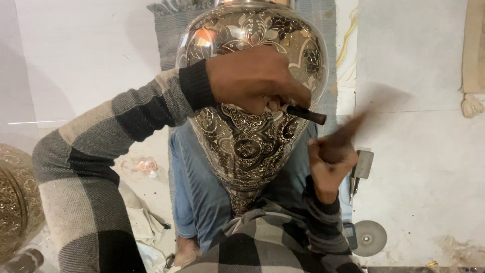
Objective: The person sits on the floor and uses a hammer and chisel to engrave intricate floral patterns onto a large silver-colored metal vase. They repeatedly tap the chisel with the hammer to create detailed designs on the vase's surface.
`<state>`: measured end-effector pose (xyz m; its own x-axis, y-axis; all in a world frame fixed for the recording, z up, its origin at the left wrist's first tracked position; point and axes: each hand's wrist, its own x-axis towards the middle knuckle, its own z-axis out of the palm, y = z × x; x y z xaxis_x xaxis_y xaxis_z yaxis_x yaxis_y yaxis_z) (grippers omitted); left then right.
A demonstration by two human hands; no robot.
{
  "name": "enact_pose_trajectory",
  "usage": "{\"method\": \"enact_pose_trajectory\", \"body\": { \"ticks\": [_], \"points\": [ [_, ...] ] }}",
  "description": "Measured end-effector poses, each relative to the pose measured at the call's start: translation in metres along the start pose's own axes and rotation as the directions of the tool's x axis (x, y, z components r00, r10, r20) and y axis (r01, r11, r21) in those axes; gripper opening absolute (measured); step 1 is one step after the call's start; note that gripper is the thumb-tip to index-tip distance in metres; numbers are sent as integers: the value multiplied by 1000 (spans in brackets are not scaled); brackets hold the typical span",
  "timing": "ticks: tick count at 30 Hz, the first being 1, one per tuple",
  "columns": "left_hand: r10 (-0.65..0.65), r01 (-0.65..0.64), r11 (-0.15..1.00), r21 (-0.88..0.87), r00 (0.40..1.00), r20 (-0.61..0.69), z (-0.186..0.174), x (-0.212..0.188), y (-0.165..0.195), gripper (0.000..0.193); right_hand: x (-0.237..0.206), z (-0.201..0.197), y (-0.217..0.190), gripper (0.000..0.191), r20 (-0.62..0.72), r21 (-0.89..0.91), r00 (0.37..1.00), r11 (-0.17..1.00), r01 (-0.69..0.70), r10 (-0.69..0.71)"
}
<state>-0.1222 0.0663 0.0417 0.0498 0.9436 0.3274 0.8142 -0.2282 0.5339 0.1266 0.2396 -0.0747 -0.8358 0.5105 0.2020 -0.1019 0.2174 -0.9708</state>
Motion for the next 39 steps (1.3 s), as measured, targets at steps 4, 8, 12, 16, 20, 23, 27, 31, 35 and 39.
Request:
{"method": "enact_pose_trajectory", "body": {
  "ticks": [4,8,12,16,20,23,27,31,35,39],
  "points": [
    [12,-12,1000,-27,1000,7,3,1,-4,46,-3,-1,11,30,-126,273,990,962,-25,61],
    [-39,40,999,-19,997,73,7,2,-7,45,-2,-4,19,27,9,10,997,997,75,-75],
    [9,-10,1000,21,1000,25,9,2,-11,40,-3,-3,16,28,13,64,999,997,40,-41],
    [-11,14,999,-39,998,65,8,1,-12,41,-3,4,6,34,-142,308,981,947,-86,135],
    [-35,38,998,-49,998,56,8,1,-11,41,-2,7,1,30,-58,40,997,998,-56,58],
    [-65,67,998,-22,994,87,6,2,-10,38,-4,8,2,32,-138,143,984,985,-93,113],
    [-73,78,996,-41,991,112,2,4,-7,43,-8,7,5,30,-117,79,991,996,-50,59],
    [-37,39,998,-58,999,32,-1,2,-4,43,-8,6,9,24,-1,-210,996,974,-86,88],
    [-60,63,997,-33,993,102,1,3,-6,39,-9,5,12,27,-141,158,988,986,-44,67],
    [-48,52,998,-47,995,90,2,3,-7,41,-11,5,12,24,-120,121,993,993,-3,17]
  ]
}}
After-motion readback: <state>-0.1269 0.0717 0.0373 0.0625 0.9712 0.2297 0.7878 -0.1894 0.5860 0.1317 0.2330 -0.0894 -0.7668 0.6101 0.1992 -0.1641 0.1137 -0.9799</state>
